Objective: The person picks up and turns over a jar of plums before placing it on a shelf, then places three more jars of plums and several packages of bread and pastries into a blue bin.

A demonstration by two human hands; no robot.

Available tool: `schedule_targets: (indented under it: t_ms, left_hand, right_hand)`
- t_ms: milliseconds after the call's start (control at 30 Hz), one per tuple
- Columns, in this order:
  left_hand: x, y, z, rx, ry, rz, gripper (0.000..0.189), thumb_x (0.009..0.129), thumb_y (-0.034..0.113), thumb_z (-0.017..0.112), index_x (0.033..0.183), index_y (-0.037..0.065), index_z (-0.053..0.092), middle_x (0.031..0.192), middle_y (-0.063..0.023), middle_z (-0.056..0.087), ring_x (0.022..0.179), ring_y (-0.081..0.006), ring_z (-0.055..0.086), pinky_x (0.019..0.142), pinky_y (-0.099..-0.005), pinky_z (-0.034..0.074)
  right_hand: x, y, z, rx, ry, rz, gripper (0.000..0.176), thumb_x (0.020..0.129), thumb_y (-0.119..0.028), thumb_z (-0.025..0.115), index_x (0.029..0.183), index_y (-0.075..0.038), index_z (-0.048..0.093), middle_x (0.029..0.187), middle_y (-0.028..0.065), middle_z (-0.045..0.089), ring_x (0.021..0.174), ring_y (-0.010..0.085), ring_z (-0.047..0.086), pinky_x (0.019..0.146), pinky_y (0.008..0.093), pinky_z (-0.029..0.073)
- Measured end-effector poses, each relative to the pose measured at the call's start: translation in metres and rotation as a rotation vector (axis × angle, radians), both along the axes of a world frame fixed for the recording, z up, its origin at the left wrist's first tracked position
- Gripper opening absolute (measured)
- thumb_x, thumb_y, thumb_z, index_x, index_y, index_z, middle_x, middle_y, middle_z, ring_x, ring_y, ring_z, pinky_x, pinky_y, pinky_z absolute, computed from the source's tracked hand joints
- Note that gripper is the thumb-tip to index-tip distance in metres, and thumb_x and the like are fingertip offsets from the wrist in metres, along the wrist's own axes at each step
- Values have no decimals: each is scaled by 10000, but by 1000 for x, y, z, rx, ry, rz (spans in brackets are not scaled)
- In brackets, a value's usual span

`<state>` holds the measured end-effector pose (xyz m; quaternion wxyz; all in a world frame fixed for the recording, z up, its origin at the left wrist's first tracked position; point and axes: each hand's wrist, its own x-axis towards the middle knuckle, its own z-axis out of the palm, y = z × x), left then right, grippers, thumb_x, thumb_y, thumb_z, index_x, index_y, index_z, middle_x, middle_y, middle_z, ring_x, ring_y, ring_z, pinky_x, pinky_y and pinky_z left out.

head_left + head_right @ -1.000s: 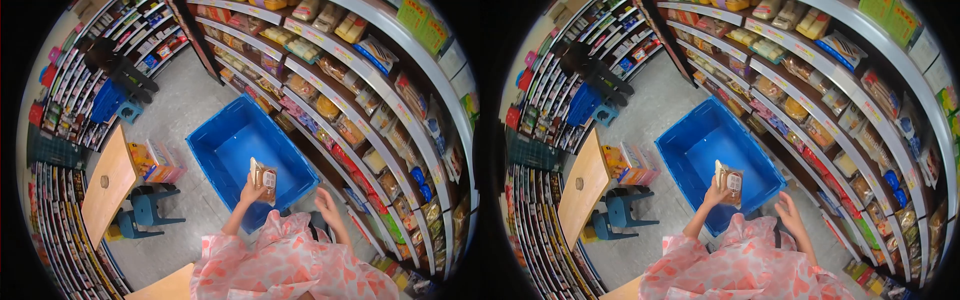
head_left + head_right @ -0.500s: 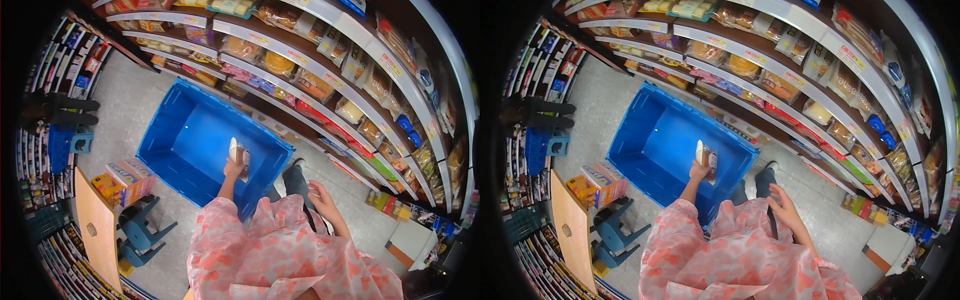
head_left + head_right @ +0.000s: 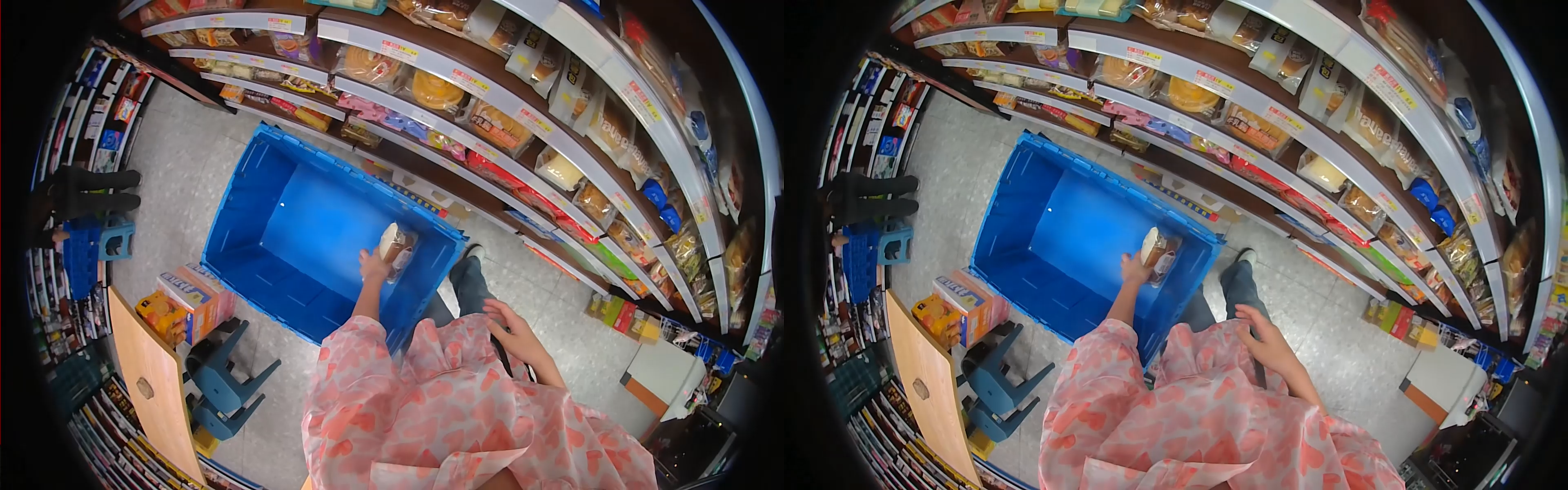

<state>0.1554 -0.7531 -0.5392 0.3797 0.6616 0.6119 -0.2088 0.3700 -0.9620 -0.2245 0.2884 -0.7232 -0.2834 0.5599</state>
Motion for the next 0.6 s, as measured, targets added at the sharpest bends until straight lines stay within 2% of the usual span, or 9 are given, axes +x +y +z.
schedule_targets:
  t_ms: [100,200,300,400,500,600]
  left_hand:
    - [-3,3,-17,-56,-67,193,754,723,248,701,1389,168,357,1354,-193,382,1279,-372,355,1013,-457,392]
    - [-10,2,-38,7,-117,195,750,729,271,681,1393,167,347,1366,-191,380,1285,-371,345,1032,-464,368]
    - [-6,-3,-17,182,16,156,713,736,286,655,1374,113,390,1369,-194,391,1313,-355,319,1049,-430,349]
    - [-15,3,-45,83,-123,173,672,749,276,621,1349,41,428,1332,-217,465,1286,-339,393,1031,-401,370]
    - [-18,-5,-64,-38,-404,318,634,756,228,606,1330,-1,464,1148,-236,612,1074,-333,590,923,-364,457]
    - [-13,-11,-57,-120,-347,244,611,759,269,591,1299,1,491,1131,-249,617,1073,-346,595,948,-394,445]
  right_hand:
    - [2,0,5,-17,5,6,454,907,-208,565,1321,-66,447,1213,161,581,1129,239,557,949,321,422]
    - [4,-1,7,9,-17,30,452,905,-214,569,1316,-66,453,1194,162,593,1114,240,566,935,326,433]
    - [4,-4,6,45,-39,41,450,903,-224,573,1308,-66,459,1179,167,599,1098,243,576,931,328,437]
    - [3,-11,1,93,-72,54,450,900,-233,574,1301,-63,463,1166,176,603,1084,253,584,933,330,436]
    - [1,-18,0,100,-104,69,453,895,-243,573,1296,-62,466,1165,188,603,1080,271,586,931,337,436]
    - [-2,-26,-1,120,-133,76,458,889,-252,570,1296,-66,467,1173,190,601,1085,295,583,917,347,440]
